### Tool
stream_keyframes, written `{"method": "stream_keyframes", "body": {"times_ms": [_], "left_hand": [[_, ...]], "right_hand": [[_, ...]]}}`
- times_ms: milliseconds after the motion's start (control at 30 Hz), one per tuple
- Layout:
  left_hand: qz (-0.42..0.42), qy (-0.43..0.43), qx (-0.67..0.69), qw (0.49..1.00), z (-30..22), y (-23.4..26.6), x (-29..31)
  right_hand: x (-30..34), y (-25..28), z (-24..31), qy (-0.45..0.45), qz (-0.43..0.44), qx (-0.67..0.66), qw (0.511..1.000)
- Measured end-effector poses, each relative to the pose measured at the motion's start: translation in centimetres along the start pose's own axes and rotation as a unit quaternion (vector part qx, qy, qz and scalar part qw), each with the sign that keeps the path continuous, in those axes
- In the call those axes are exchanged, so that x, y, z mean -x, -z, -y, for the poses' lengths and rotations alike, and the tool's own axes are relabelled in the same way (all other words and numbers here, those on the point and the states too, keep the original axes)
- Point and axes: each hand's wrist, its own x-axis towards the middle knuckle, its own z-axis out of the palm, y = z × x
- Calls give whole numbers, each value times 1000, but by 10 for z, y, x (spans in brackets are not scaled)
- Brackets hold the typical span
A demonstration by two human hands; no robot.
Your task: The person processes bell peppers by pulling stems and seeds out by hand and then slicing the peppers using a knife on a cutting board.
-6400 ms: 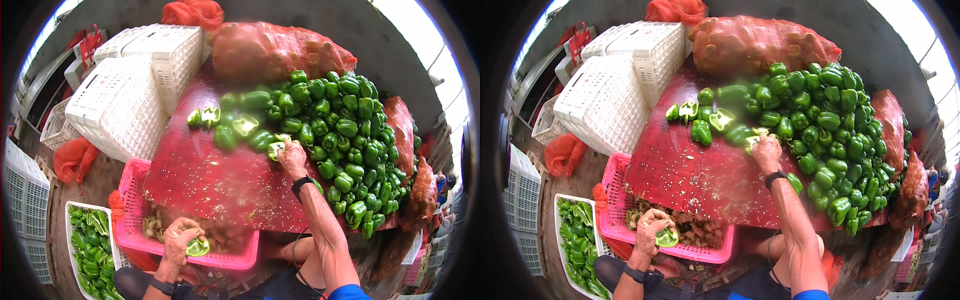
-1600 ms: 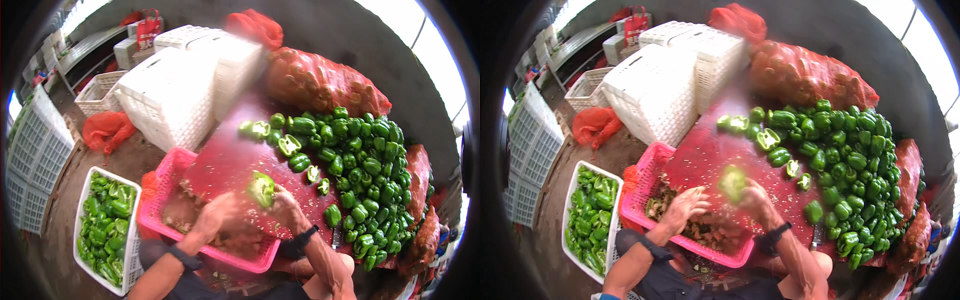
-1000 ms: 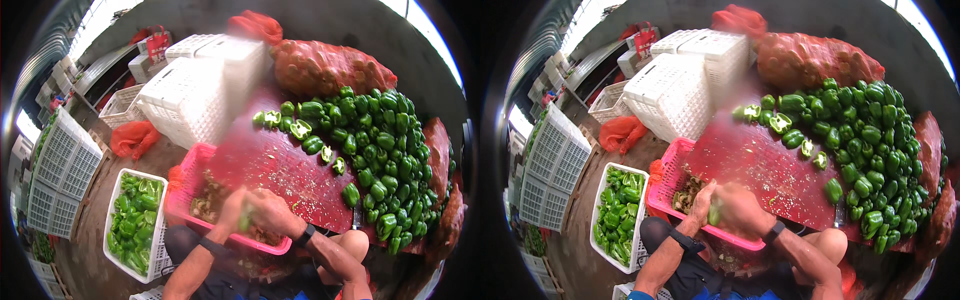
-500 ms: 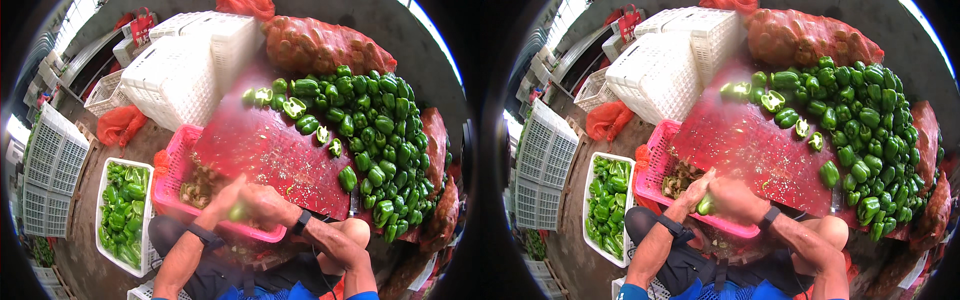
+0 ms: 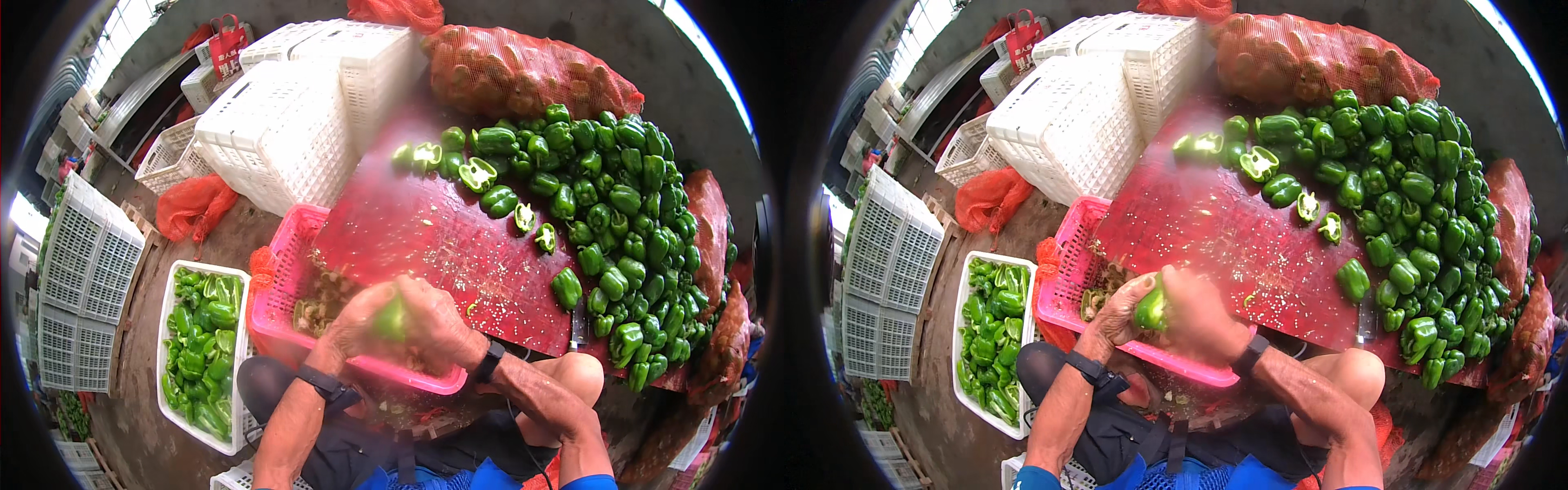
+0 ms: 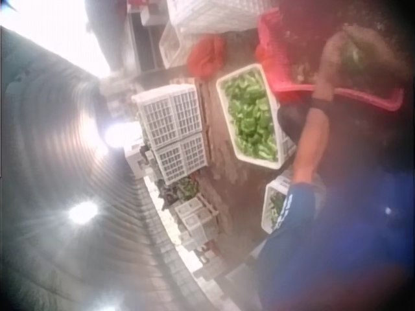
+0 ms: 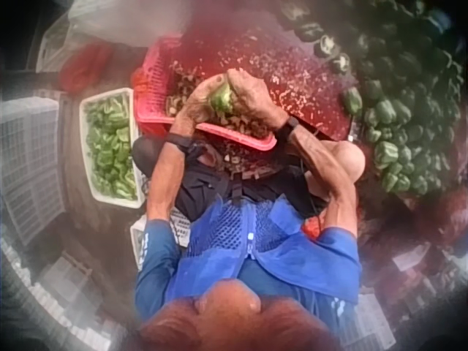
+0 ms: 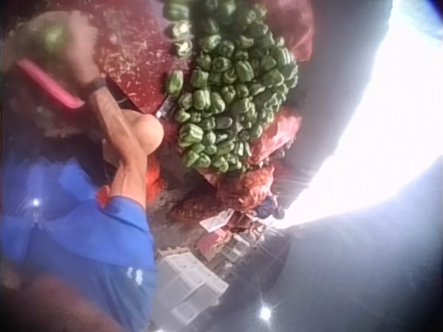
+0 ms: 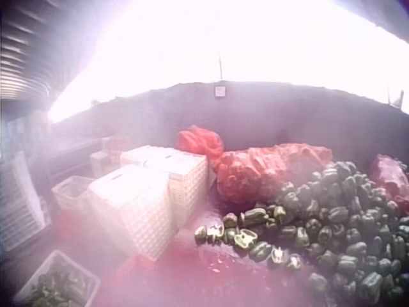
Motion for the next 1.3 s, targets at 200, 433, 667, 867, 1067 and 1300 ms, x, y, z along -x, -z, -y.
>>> {"method": "stream_keyframes", "body": {"times_ms": [200, 433, 667, 867, 1067, 1300], "left_hand": [[16, -11, -25, 999, -10, -2, 6], [62, -80, 89, 991, -22, -3, 24], [76, -164, 178, 967, -25, -2, 20], [-77, -243, 88, 963, 9, -5, -1], [-138, -229, -306, 914, 32, 19, -19], [-119, -236, -302, 916, 76, 49, -40]], "right_hand": [[-5, 10, 7, -60, 81, 107, 989], [-17, 51, 19, -125, 18, -341, 932], [2, 42, -51, 104, -97, 192, 971], [-2, 3, -10, -163, 151, -177, 959], [-8, 6, 23, -171, -33, -242, 954], [21, 41, -111, 18, -36, 378, 925]]}}
